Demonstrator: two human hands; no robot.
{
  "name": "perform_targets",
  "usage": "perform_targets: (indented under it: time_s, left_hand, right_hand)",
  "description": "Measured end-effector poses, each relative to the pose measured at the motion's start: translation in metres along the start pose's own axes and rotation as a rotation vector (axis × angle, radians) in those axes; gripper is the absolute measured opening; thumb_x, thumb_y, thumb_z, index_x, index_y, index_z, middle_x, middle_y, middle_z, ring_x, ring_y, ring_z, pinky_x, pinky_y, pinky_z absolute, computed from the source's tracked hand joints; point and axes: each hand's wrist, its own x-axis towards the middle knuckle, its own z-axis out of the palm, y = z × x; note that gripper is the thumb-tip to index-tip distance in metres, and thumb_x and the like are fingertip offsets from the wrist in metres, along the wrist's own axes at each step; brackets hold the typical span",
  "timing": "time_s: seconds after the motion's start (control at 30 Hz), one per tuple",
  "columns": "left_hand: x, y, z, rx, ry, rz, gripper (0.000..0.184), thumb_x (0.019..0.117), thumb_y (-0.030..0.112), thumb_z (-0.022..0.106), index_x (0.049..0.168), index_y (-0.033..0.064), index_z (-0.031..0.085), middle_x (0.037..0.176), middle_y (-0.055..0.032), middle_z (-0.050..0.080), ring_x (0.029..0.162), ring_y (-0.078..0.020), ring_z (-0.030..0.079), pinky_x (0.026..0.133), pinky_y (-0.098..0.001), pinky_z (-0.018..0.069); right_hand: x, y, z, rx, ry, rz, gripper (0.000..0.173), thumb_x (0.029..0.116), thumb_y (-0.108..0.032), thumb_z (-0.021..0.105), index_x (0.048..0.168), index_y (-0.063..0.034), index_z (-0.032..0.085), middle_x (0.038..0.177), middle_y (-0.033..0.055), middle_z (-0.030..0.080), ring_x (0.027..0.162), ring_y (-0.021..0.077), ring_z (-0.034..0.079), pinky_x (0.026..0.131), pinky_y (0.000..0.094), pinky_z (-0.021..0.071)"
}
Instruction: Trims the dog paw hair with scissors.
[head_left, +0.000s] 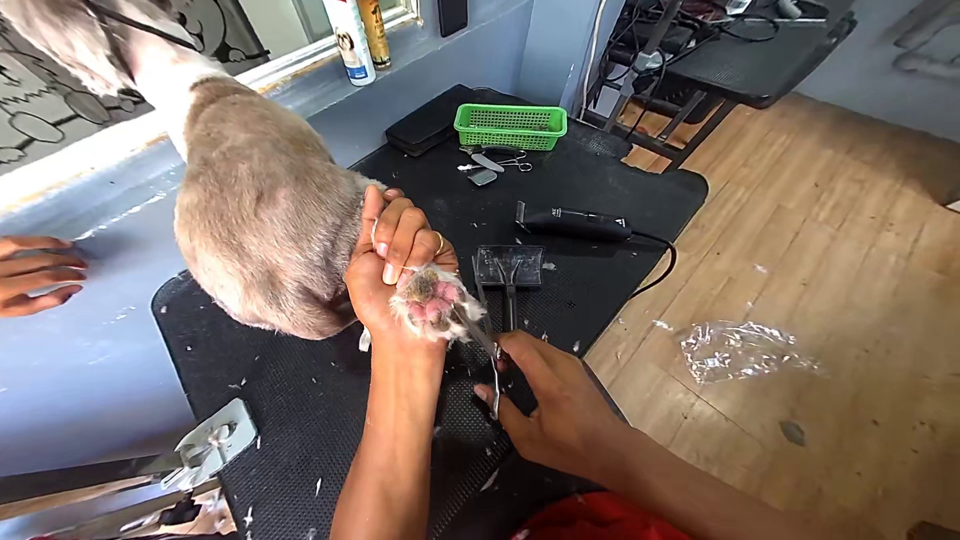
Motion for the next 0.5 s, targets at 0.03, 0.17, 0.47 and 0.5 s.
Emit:
perform_targets:
  time_s: [0.03,0.17,0.47,0.5]
  left_hand:
    - [0.0,-0.001,0.0,-0.001,0.007,0.0,0.043,0.111,0.035,0.019,0.095,0.0104,0.051,0.06,0.0072,0.042,0.044,0.0007,0.042,0.042,-0.0119,0.0355]
    - [-0.001,-0.004,-0.003,-0.013,0.044,0.003,0.046,0.1118,0.037,0.019,0.092,0.0104,0.052,0.059,0.0075,0.042,0.044,-0.0001,0.042,0.042,-0.0124,0.0364]
    - [0.002,0.014,0.012,0.114,0.006,0.08,0.051,0.1122,0.039,0.018,0.088,0.009,0.052,0.057,0.0055,0.043,0.044,-0.0026,0.044,0.042,-0.0142,0.0381]
    - [0.002,0.014,0.014,0.11,0.005,0.092,0.052,0.1122,0.039,0.019,0.088,0.0085,0.052,0.057,0.0055,0.043,0.044,-0.0024,0.045,0.042,-0.0139,0.0381]
  right_hand:
    - [0.0,0.001,0.001,0.01,0.006,-0.003,0.028,0.0927,-0.031,0.065,0.114,-0.0129,0.064,0.094,-0.0028,0.065,0.081,0.0068,0.064,0.068,0.0258,0.0581]
    - [0.002,0.001,0.001,0.025,0.033,-0.021,0.023,0.0917,-0.025,0.064,0.111,-0.0122,0.064,0.09,-0.0034,0.063,0.079,0.0061,0.063,0.067,0.0241,0.0571]
    - [0.0,0.002,0.004,0.063,0.009,0.012,0.028,0.0905,-0.027,0.067,0.114,-0.0126,0.064,0.091,-0.0043,0.064,0.08,0.0049,0.063,0.068,0.0243,0.0575]
    - [0.0,0.001,0.004,0.085,-0.002,0.009,0.03,0.0906,-0.03,0.068,0.115,-0.0124,0.064,0.093,-0.0037,0.064,0.082,0.0054,0.063,0.07,0.0252,0.0578]
